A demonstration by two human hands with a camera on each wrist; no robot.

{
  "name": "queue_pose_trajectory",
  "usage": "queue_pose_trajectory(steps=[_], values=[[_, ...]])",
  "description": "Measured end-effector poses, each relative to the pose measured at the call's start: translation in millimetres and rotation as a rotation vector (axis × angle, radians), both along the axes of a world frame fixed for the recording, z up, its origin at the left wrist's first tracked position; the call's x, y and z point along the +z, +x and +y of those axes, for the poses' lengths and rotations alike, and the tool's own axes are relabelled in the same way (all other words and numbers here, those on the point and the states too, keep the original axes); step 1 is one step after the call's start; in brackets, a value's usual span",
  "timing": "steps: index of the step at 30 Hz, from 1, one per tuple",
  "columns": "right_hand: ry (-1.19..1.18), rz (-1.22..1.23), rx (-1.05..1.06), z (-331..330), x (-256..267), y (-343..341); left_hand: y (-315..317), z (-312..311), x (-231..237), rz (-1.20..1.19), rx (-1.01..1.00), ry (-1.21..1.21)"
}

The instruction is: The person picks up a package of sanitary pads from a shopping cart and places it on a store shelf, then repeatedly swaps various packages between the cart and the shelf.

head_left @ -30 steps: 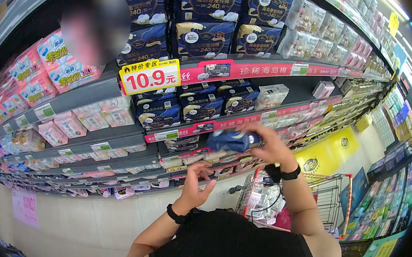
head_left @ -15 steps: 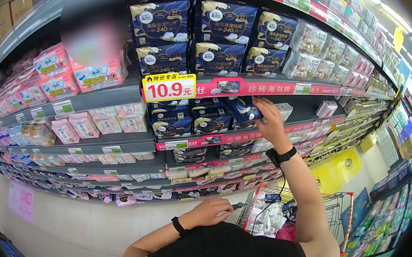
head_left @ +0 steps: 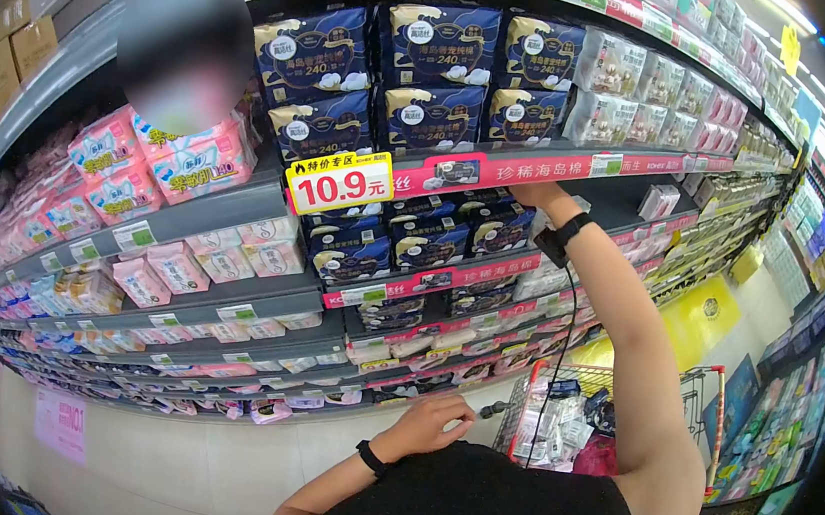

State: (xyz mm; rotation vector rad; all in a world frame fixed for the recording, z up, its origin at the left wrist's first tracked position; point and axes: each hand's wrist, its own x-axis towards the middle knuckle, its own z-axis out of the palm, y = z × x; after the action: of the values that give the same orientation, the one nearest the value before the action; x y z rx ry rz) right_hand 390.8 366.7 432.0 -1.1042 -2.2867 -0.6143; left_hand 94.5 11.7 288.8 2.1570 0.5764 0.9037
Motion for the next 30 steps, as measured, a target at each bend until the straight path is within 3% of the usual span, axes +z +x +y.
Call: queue_pose_trajectory(steps=[6, 27, 29, 30], values=[[-0.125, -0.066, -0.108, 15, 17, 7, -2, 3, -13, 0.064, 0.040, 0.100], [-0.389, -0.319, -0.237, -26, 67, -55, -5, 9, -15, 0.101, 0.077, 0.015], [-0.410, -0.323, -0.208, -21, 65, -50, -1, 9, -13, 0.105, 0.060, 0.017], [-0.353, -0.306, -0.089, 4, 43, -31, 1, 9, -12, 0.105, 0.051, 0.019]])
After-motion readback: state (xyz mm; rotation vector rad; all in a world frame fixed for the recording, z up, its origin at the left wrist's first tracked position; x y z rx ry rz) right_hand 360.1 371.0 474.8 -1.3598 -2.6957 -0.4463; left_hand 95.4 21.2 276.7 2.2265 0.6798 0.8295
